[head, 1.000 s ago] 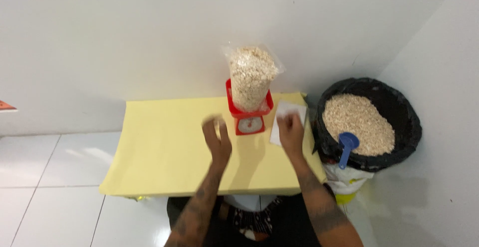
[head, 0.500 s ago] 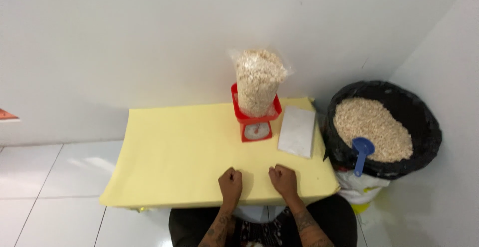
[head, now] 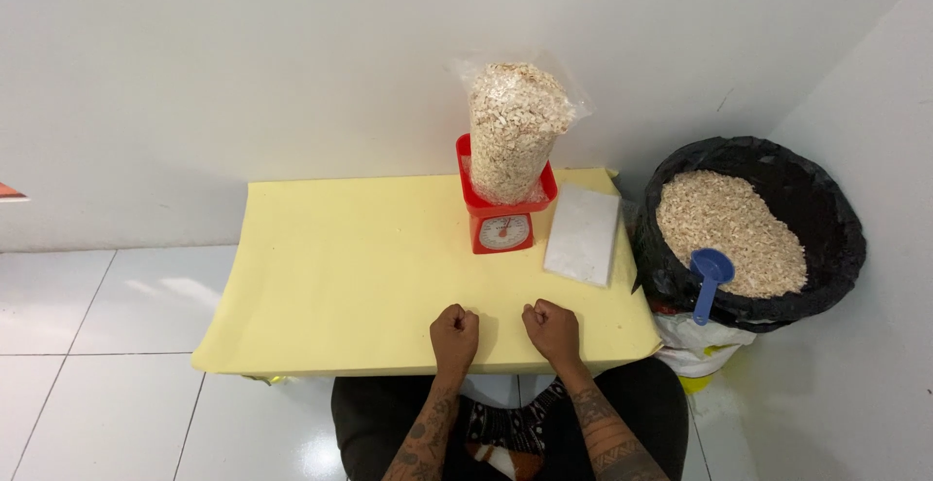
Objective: Packaging wood shavings into plastic bags by scooping from a bin and weighing on a scale.
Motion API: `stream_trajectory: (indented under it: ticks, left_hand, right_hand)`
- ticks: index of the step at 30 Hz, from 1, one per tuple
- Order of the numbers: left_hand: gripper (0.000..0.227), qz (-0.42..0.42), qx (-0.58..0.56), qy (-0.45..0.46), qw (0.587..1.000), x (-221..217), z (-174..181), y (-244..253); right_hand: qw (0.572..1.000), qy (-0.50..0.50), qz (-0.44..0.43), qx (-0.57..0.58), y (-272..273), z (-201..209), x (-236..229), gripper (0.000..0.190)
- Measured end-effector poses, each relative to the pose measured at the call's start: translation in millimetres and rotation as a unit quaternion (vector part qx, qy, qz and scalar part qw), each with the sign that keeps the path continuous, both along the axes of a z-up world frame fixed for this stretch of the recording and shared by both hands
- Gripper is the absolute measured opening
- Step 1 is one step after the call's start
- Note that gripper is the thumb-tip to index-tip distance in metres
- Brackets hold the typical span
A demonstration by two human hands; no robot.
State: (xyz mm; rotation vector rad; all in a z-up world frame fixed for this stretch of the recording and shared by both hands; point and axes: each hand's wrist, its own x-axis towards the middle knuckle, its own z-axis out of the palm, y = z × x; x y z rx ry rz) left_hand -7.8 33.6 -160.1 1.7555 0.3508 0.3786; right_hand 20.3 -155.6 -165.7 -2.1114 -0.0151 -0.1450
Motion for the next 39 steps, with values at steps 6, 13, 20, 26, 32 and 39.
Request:
stream_trajectory:
  ticks: [6, 13, 20, 26, 32, 39]
  left_hand:
    - [0.032, 0.007, -0.001, -0.005, 1.000, -1.2, 9.0, 0.3]
    - [0.032, 0.017, 0.013, -0.009, 1.000, -0.7, 9.2, -3.0]
    - [0.033, 0.005, 0.049, -0.030, 0.998, 1.0, 1.8, -2.1]
    - [0.032, 0.013, 0.074, -0.042, 0.996, 0.3, -3.1, -5.4]
    - [0.033, 0.001, 0.060, -0.031, 0.998, -1.2, 5.3, -1.5]
    - [0.036, -0.008, -0.055, 0.005, 0.998, 7.2, 16.6, -0.8]
  right_hand:
    - [1.000, 0.002, -0.005, -0.013, 2.8, 0.9, -0.1, 0.038]
    - [0.999, -0.001, 0.002, -0.033, 1.7, 3.2, 1.2, 0.039]
    - [1.000, 0.004, -0.002, -0.020, 2.7, 7.2, 1.6, 0.039]
    - [1.000, 0.007, 0.002, -0.004, 0.1, 14.8, -4.2, 0.039]
    - [1.000, 0.028, -0.002, -0.010, 5.0, 12.6, -1.6, 0.039]
    - [0.996, 0.065, -0.025, 0.059, 3.3, 13.4, 4.1, 0.039]
